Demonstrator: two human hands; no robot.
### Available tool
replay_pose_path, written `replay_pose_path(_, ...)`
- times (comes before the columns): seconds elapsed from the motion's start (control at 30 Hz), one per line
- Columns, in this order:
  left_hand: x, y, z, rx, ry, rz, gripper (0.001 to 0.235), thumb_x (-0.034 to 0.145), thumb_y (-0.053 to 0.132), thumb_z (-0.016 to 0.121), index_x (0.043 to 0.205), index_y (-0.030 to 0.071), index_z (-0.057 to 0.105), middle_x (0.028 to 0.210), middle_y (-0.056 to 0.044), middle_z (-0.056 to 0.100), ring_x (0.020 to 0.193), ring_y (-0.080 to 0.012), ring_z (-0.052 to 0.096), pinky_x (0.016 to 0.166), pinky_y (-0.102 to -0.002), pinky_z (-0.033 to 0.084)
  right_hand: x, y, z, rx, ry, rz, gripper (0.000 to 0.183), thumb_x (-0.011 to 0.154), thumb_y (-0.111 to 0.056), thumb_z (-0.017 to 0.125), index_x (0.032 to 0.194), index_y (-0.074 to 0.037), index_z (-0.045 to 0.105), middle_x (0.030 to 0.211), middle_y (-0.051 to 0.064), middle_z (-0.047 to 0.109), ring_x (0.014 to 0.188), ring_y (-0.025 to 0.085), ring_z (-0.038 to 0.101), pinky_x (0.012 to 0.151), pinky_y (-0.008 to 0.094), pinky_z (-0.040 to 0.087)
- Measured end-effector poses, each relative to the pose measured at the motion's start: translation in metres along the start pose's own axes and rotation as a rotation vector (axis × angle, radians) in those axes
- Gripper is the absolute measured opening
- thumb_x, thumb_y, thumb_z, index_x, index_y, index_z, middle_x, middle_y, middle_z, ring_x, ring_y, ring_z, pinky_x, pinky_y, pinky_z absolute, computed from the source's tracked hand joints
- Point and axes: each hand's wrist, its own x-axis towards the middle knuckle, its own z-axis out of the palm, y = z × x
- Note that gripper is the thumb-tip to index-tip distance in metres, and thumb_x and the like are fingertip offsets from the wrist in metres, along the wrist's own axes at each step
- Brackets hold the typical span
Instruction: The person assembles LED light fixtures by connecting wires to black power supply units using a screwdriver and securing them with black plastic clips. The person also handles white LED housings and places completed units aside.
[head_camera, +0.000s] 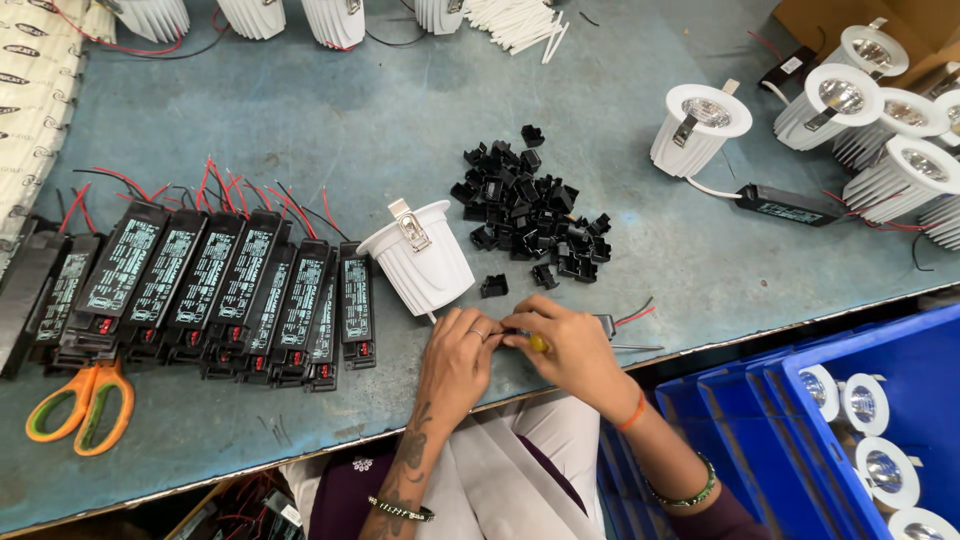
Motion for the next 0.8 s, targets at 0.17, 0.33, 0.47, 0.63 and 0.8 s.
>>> replay_pose_path(0.17, 0.000, 0.003, 0.000, -0.027, 0.038, -0.023, 0.005, 0.088, 0.010, 0.070, 0.090, 0.005, 0.070, 0.090, -0.007, 0.066, 0.086, -0.0299, 0.060, 0.079, -0.042, 0.048, -0.005, 0.018, 0.012, -0.005, 0.012, 0.019, 0.010, 0.086, -0.020, 0.075, 0.085, -0.009, 0.073, 0.088, 0.002, 0.069, 0.061, 0.028, 0.065, 0.053, 0.039, 0.050)
replay_pose_path(0.33, 0.002, 0.007, -0.001, -0.007, 0.088, -0.050, 0.007, 0.087, 0.009, 0.073, 0.092, 0.005, 0.071, 0.090, -0.006, 0.067, 0.083, -0.0278, 0.061, 0.075, -0.040, 0.049, 0.000, 0.021, 0.015, 0.038, 0.034, 0.095, 0.012, 0.089, -0.020, 0.073, 0.083, -0.009, 0.072, 0.086, 0.003, 0.068, 0.059, 0.029, 0.064, 0.052, 0.040, 0.047)
replay_pose_path(0.47, 0.002, 0.007, -0.002, -0.026, 0.095, -0.068, 0.007, 0.087, 0.008, 0.073, 0.094, 0.005, 0.073, 0.089, -0.005, 0.067, 0.083, -0.0269, 0.061, 0.075, -0.040, 0.048, -0.001, 0.022, 0.018, 0.014, 0.026, 0.108, 0.016, 0.090, -0.021, 0.072, 0.081, -0.008, 0.070, 0.085, 0.004, 0.066, 0.060, 0.032, 0.063, 0.051, 0.042, 0.045)
replay_pose_path(0.63, 0.001, 0.008, -0.002, 0.044, 0.079, -0.066, 0.006, 0.089, 0.006, 0.068, 0.093, 0.004, 0.071, 0.091, -0.006, 0.067, 0.086, -0.0281, 0.062, 0.078, -0.042, 0.048, -0.008, 0.027, 0.025, -0.081, 0.050, 0.115, 0.014, 0.093, -0.020, 0.069, 0.085, -0.009, 0.068, 0.089, 0.004, 0.065, 0.063, 0.034, 0.062, 0.053, 0.044, 0.045)
replay_pose_path(0.8, 0.000, 0.008, -0.002, 0.127, 0.079, -0.077, 0.012, 0.087, 0.003, 0.065, 0.098, 0.004, 0.070, 0.091, -0.008, 0.064, 0.087, -0.0299, 0.060, 0.079, -0.043, 0.047, -0.015, 0.022, 0.026, -0.125, 0.199, 0.063, 0.018, 0.090, -0.022, 0.072, 0.106, -0.013, 0.072, 0.099, 0.001, 0.070, 0.062, 0.027, 0.066, 0.050, 0.039, 0.047)
